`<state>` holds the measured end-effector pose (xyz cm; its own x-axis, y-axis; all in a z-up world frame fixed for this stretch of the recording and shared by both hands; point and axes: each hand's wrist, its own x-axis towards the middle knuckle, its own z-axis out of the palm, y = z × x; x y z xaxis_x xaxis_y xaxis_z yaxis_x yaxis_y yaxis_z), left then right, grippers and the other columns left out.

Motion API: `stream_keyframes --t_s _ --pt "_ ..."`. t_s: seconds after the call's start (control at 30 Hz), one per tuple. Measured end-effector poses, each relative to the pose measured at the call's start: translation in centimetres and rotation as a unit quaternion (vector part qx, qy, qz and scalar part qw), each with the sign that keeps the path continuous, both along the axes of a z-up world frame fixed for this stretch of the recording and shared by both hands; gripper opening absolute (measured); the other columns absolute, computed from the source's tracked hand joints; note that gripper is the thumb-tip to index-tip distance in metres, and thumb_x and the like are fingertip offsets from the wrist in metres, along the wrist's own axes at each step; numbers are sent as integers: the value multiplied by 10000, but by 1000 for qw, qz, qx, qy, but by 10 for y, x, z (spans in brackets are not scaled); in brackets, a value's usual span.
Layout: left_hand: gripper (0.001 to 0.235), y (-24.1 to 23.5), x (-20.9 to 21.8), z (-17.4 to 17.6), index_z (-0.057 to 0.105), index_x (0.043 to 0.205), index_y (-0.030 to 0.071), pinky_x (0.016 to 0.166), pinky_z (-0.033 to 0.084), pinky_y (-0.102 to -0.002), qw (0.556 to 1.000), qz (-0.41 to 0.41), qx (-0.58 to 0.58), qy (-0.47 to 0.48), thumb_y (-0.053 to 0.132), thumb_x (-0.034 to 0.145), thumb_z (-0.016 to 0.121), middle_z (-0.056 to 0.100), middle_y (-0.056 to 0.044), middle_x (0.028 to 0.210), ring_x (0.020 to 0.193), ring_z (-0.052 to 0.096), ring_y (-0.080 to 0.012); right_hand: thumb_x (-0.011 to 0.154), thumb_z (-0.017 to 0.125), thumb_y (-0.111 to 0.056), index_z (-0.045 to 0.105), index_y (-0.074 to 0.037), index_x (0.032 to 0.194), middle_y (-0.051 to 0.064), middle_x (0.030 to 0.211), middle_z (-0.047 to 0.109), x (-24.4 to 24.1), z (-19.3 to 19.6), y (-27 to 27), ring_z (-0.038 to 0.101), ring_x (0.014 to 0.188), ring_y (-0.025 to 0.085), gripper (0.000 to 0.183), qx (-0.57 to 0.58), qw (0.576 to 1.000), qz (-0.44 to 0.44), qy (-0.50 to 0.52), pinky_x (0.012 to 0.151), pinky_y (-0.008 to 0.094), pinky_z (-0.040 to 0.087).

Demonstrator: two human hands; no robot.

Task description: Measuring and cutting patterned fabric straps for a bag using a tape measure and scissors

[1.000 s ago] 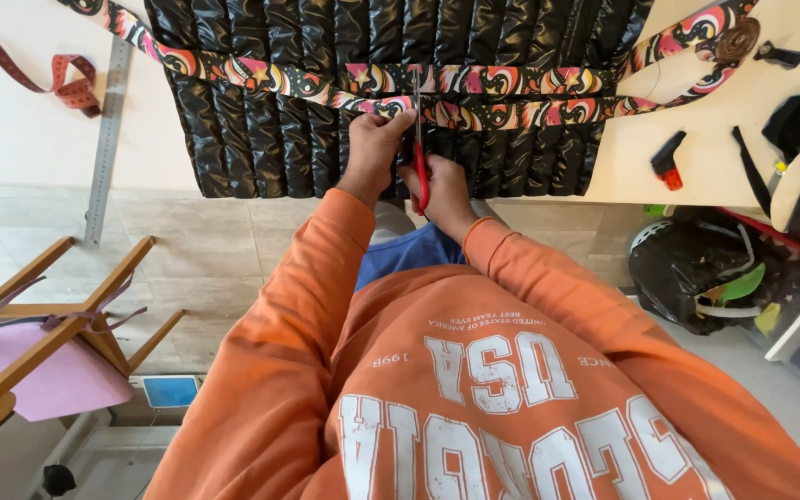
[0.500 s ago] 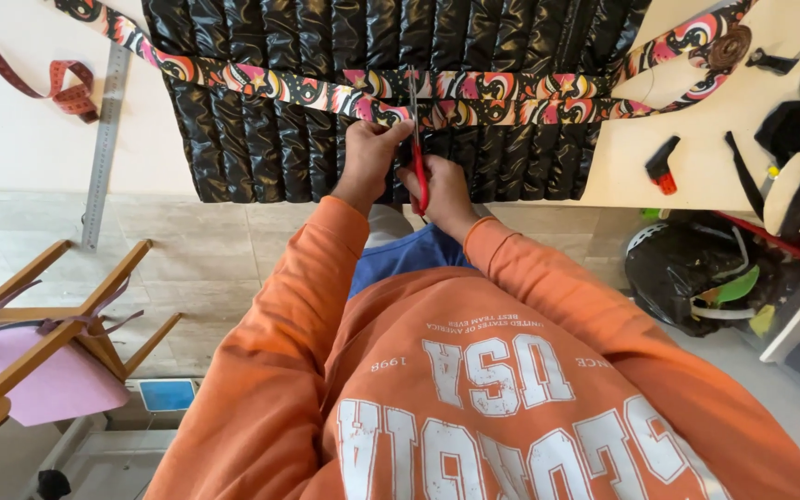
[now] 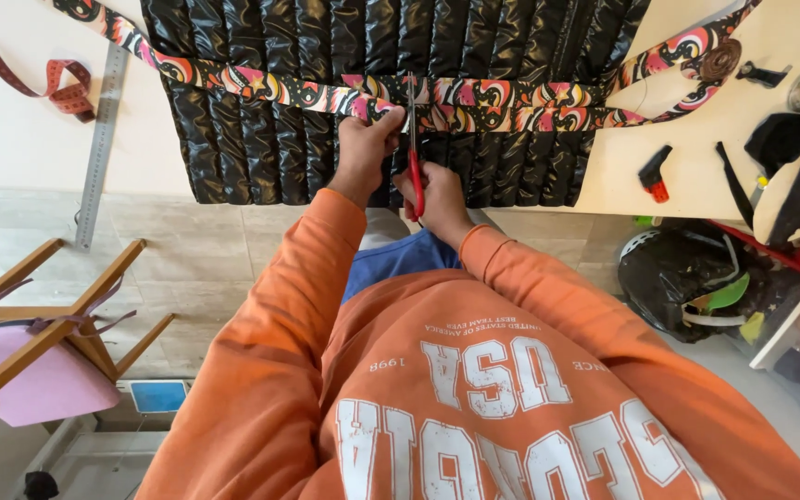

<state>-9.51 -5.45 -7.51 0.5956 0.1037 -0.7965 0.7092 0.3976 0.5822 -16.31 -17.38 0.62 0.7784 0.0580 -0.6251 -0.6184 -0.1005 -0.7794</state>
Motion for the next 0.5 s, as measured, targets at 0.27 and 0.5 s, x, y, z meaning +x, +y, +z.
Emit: stream_keyframes --t_s 0.27,0.5 --pt "231 3 -1 -8 685 750 3 436 537 -232 999 33 23 0 128 788 875 654 -92 598 457 643 -151 904 715 -176 666 -22 779 104 456 603 4 -2 3 601 358 156 205 -21 1000 2 7 358 226 478" --pt "224 15 2 -14 687 771 6 413 502 -236 998 48 43 -23 117 799 880 627 -92 574 431 626 -158 879 760 -177 661 17 904 133 539 647 4 -6 -5 657 436 175 219 -47 998 -28 -24 411 255 533"
